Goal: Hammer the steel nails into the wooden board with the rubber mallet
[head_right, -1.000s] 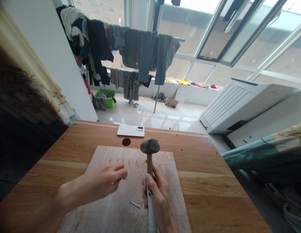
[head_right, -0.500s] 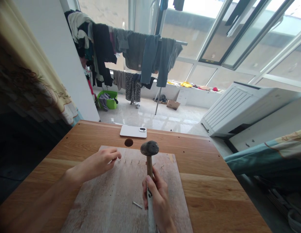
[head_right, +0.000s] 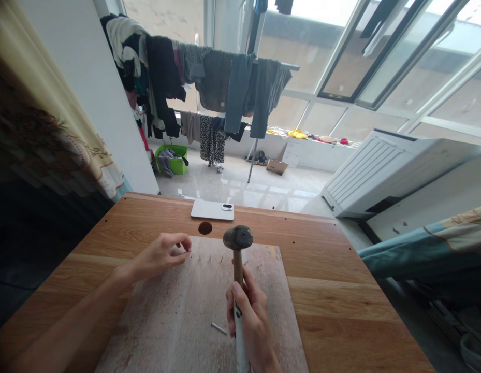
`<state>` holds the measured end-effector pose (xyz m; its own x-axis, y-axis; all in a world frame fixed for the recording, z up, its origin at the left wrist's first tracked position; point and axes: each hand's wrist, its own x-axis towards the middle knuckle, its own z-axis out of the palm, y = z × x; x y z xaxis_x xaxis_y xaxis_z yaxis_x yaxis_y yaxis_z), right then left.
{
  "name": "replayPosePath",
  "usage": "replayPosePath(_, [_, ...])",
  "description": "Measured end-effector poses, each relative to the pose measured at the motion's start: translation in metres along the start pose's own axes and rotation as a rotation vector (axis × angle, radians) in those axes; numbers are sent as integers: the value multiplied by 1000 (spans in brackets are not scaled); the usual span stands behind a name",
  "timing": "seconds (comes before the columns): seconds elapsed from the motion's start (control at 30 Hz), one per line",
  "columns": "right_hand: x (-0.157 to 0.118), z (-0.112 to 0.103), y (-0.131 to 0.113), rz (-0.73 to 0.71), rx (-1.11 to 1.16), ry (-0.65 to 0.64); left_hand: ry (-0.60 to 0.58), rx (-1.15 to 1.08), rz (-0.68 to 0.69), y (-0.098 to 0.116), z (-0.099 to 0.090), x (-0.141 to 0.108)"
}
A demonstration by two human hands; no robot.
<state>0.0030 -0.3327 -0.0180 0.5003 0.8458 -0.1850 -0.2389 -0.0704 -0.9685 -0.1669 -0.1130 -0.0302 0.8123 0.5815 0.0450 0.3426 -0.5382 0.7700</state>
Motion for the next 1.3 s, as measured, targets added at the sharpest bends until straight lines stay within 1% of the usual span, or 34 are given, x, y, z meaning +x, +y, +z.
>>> replayPosePath(0.07, [0, 0, 0, 3, -1, 15, 3, -51, 7, -6, 2, 1])
replayPosePath(0.13, [0, 0, 0, 8, 0, 31, 12, -53, 65, -11, 4, 3])
replayPosePath(0.2, [0, -1, 1, 9, -8, 15, 19, -46, 115, -15, 5, 3])
replayPosePath(0.3, [0, -2, 2, 8, -25, -15, 23, -52, 142, -17, 7, 4])
replayPosePath(0.57, [1, -4, 5, -1, -24, -27, 20, -61, 157, -20, 8, 4])
replayPosePath(0.7, [0, -4, 7, 23, -3, -32, 8, -81, 164, -23, 8, 4])
replayPosePath(0.87, [-3, -1, 6, 15, -48, -77, 5, -65, 176, -22, 9, 4])
replayPosePath(1.1, [-7, 11, 6, 75, -36, -132, 28, -56, 154, -18, 10, 2])
replayPosePath(1.2, [-11, 17, 8, 106, -15, -147, 23, -53, 150, -17, 10, 2])
replayPosePath(1.3, [-12, 23, 14, 116, -12, -194, 39, -48, 142, -16, 11, 1])
